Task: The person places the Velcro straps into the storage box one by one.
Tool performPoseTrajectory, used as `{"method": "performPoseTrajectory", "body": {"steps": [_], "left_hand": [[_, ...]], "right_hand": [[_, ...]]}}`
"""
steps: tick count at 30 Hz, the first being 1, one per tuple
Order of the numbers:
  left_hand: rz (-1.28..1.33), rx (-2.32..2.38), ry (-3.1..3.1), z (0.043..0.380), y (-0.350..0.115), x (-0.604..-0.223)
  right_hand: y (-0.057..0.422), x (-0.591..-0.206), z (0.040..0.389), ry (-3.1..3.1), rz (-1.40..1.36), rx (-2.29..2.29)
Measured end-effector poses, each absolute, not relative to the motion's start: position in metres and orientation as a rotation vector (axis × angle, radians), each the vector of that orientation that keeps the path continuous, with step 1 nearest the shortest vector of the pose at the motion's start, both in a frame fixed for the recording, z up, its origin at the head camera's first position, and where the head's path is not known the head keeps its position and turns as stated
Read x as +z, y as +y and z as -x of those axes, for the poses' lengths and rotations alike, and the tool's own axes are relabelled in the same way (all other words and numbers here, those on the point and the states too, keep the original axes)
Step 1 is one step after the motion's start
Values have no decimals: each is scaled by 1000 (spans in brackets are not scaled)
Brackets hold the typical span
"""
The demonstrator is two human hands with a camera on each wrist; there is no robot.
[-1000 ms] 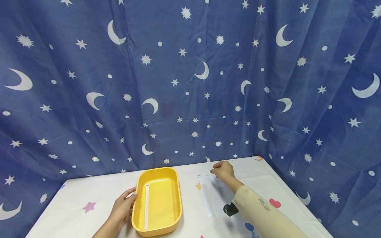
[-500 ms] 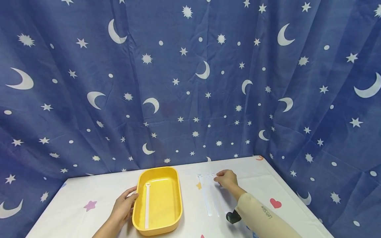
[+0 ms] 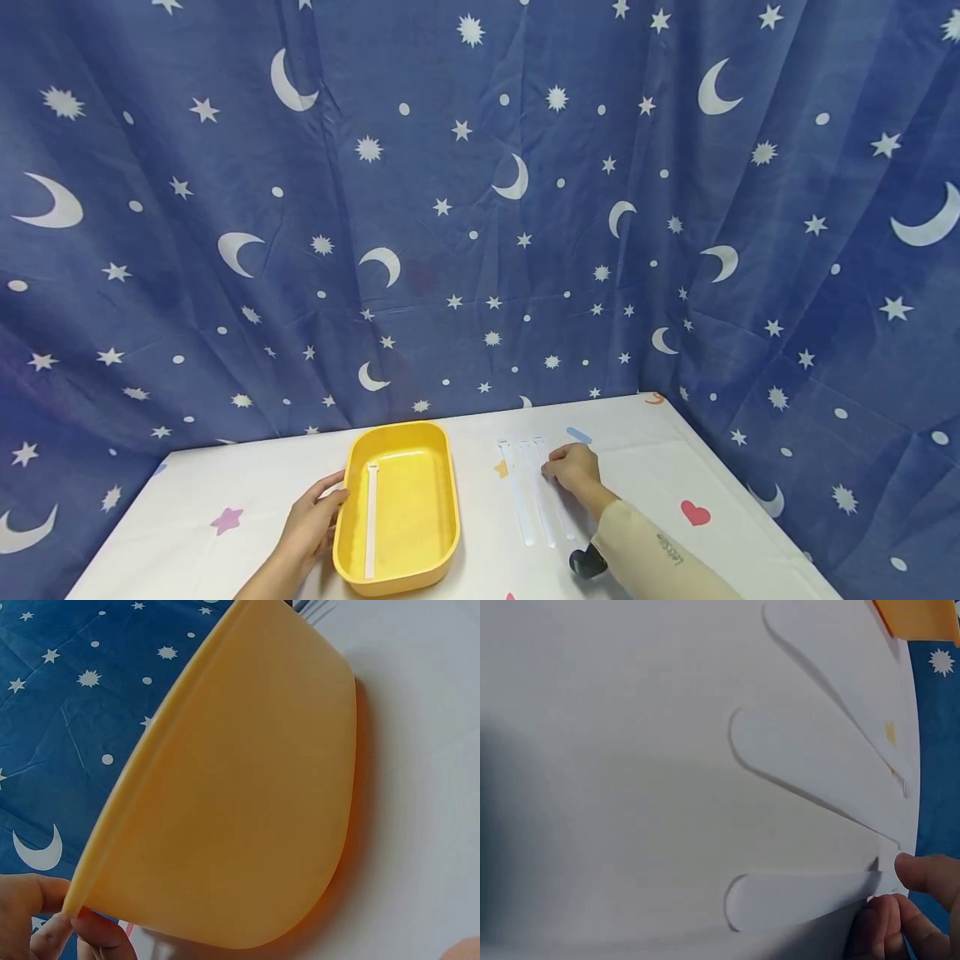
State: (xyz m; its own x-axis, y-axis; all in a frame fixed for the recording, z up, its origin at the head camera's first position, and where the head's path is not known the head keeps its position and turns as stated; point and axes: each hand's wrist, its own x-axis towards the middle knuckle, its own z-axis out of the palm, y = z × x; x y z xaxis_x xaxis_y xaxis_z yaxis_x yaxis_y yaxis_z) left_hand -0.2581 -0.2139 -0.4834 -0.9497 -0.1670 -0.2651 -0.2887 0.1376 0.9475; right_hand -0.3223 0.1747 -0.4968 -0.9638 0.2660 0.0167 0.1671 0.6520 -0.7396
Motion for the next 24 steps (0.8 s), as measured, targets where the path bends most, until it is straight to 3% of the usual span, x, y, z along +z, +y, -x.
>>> {"method": "performPoseTrajectory", "body": {"steps": [24], "left_hand": [[453, 1961, 2272, 259, -214, -483]], "right_hand": [[172, -502, 319, -2694, 394, 1167]]}}
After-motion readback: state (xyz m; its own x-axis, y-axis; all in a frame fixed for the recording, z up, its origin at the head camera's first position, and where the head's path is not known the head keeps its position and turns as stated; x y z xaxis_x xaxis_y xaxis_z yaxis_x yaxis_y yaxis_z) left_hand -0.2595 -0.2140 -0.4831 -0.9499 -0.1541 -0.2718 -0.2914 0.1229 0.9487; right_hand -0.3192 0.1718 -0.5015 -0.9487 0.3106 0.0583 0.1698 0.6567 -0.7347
